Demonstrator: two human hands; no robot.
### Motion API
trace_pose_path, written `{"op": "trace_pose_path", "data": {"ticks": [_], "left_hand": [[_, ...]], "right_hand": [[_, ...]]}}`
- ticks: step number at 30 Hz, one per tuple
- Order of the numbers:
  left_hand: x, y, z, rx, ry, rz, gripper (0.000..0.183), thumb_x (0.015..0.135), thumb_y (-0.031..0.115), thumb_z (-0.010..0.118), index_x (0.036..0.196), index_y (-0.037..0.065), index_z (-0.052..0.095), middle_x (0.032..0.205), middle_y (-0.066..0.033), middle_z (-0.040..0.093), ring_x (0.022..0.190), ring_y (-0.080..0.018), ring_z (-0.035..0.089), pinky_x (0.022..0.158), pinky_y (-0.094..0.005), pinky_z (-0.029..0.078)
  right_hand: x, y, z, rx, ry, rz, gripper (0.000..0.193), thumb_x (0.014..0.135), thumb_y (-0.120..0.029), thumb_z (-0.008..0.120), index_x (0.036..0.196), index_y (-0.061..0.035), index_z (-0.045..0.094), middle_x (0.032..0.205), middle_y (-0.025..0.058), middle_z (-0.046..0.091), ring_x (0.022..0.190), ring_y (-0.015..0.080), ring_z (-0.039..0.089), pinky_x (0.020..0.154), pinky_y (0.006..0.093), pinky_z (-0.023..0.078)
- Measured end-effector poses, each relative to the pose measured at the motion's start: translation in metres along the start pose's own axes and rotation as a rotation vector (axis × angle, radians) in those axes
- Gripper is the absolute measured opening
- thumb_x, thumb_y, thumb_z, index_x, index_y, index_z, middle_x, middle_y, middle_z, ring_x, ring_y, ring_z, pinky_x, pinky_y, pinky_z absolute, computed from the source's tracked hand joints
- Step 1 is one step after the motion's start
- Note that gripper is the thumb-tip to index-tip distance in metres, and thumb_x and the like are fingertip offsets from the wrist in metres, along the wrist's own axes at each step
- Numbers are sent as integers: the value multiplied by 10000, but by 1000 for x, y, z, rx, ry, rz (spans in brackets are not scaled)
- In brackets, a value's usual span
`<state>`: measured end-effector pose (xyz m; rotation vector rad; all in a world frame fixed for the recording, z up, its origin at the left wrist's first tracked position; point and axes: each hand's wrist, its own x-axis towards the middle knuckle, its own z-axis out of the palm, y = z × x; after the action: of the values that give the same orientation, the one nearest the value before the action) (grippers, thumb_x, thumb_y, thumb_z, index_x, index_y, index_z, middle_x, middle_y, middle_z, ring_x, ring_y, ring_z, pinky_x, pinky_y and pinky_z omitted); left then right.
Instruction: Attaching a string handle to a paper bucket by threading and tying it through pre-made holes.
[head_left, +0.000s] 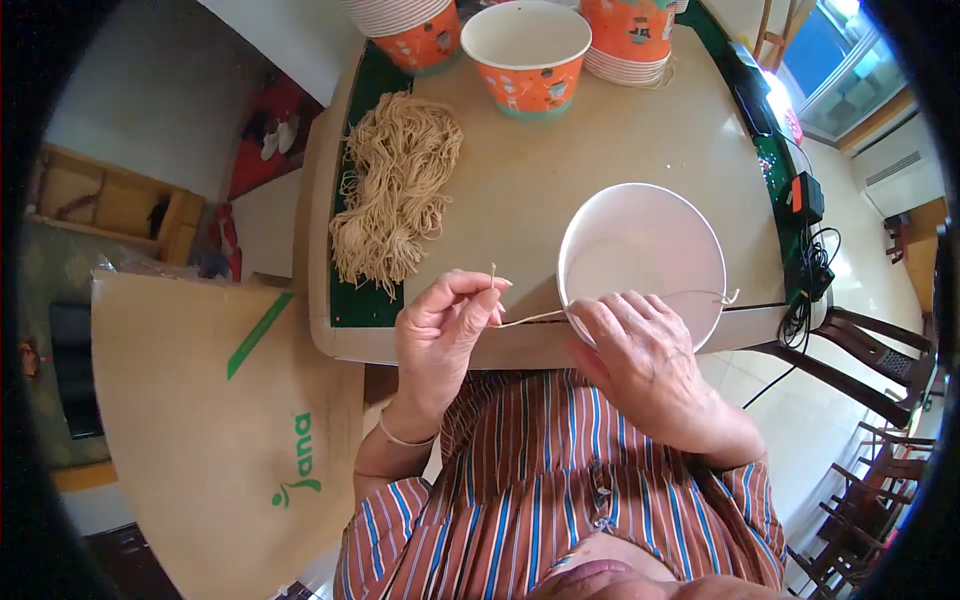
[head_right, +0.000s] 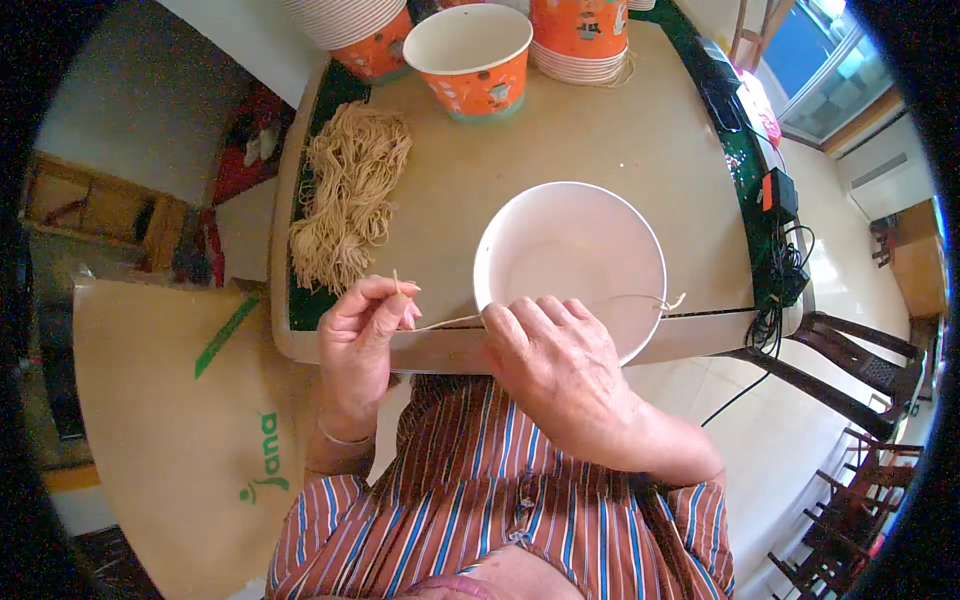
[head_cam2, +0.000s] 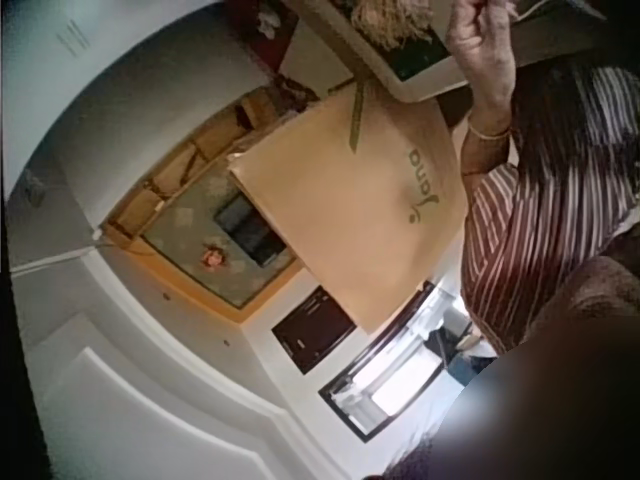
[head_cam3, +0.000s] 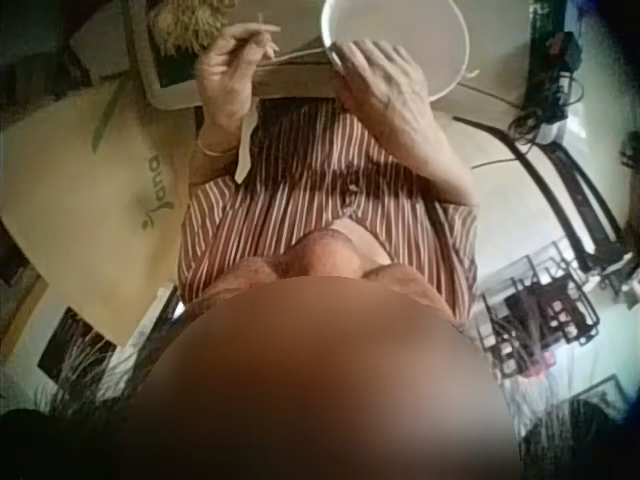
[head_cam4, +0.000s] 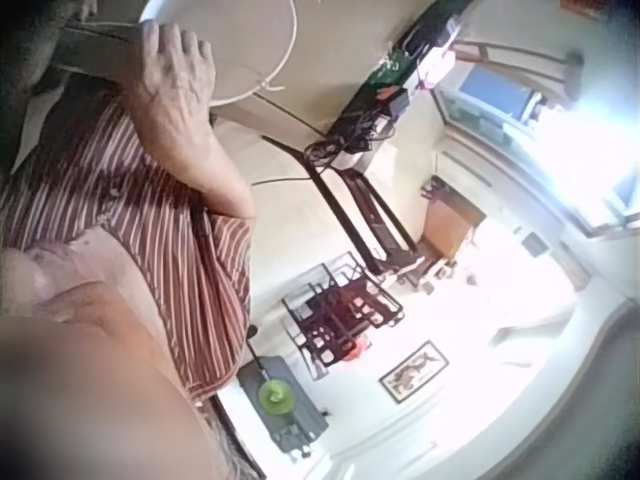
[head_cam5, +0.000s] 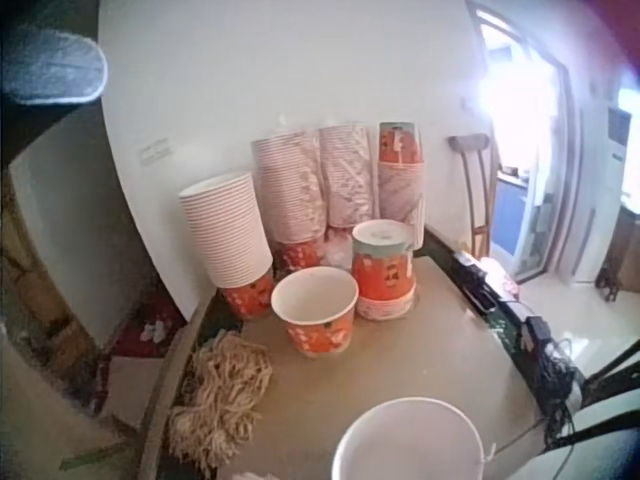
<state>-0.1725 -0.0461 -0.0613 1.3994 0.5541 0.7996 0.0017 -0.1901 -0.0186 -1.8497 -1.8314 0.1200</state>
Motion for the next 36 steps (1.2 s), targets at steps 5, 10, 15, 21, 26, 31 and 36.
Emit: {"op": "trace_pose_path", "data": {"ticks": [5,10,15,21,26,31,36], "left_hand": [[12,-4,14,53,-19,-6,125,969,61,668,1071,-8,689,963,-29,675,780,-67,592,742,-210,506],[17,-1,19,153,-65,-7,102,962,38,664,1051,-4,690,924,-21,639,816,-81,593,776,-219,495],[22,-3,25,221,-110,183,37,933,-9,653,970,-9,660,967,-59,605,929,-139,592,860,-271,480],[21,-6,29,226,-95,173,57,903,-37,626,929,10,643,964,-69,605,921,-157,595,863,-284,481],[26,-5,33,428,-57,292,63,877,-44,633,905,12,628,937,-84,603,884,-186,608,825,-307,495],[29,-13,34,577,-43,394,91,835,-49,658,892,12,620,931,-111,598,839,-232,624,780,-322,511],[31,-9,44,560,-78,412,103,818,-38,662,892,16,615,934,-112,593,829,-258,628,747,-343,517]], "right_hand": [[-9,6,-4,47,-30,36,316,826,-103,734,1101,-43,591,892,113,623,855,298,635,754,407,491],[-12,21,-19,87,-43,-9,244,811,-88,702,1017,-59,576,868,85,579,854,280,596,756,407,479],[-15,32,-38,58,-99,31,214,798,-105,719,968,-65,596,959,117,542,915,320,549,786,433,463],[2,25,-23,9,76,79,250,809,-174,747,963,-36,606,944,127,557,933,331,561,825,439,458],[8,22,-14,5,13,88,249,834,-159,741,1019,-61,607,942,109,591,936,321,568,866,427,436],[4,24,-8,-12,43,139,216,839,-110,712,1020,-59,606,886,102,603,896,311,585,842,417,447],[-1,28,-8,-22,131,159,200,813,-29,669,994,-50,585,883,108,607,859,315,587,808,432,459]]}}
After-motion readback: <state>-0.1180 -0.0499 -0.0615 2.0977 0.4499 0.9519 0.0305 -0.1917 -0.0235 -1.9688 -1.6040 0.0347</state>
